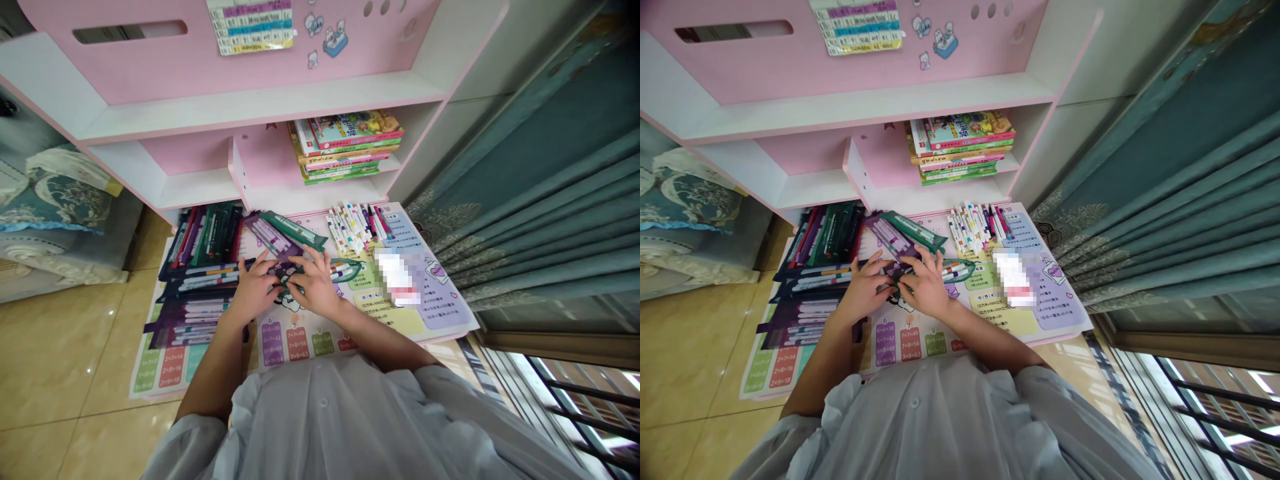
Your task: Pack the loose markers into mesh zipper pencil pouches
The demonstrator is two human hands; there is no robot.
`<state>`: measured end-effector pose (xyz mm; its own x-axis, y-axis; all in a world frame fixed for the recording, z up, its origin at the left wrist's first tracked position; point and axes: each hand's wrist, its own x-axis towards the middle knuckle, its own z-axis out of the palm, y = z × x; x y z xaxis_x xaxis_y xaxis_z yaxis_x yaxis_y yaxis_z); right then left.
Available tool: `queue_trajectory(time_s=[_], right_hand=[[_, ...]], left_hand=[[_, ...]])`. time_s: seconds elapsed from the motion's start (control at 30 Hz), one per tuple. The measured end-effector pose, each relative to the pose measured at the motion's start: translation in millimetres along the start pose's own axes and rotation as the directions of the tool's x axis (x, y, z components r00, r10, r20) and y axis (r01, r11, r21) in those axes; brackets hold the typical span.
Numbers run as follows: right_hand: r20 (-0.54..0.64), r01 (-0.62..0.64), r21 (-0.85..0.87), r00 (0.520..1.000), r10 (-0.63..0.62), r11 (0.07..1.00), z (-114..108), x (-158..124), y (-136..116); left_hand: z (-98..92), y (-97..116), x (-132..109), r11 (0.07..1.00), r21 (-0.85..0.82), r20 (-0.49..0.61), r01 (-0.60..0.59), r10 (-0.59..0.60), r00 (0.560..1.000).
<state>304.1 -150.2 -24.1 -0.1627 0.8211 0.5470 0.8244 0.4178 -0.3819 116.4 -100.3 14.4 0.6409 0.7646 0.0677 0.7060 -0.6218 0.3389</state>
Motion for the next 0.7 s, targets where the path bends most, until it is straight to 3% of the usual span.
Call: queue_trajectory(time_s=[0.33, 0.7], right_hand=[[0.125, -0.120, 0.007, 0.985, 0.118, 0.993, -1, 2, 0], [0.246, -0.224, 0.007, 0.945, 0.215, 0.975, -15, 9, 0]], left_hand=[[4.0, -5, -1, 1.000, 0.009, -0.008, -0.017, 0.017, 1.000], [5.0, -7, 0, 0.999, 0.004, -0.028, -0.036, 0.036, 0.999]])
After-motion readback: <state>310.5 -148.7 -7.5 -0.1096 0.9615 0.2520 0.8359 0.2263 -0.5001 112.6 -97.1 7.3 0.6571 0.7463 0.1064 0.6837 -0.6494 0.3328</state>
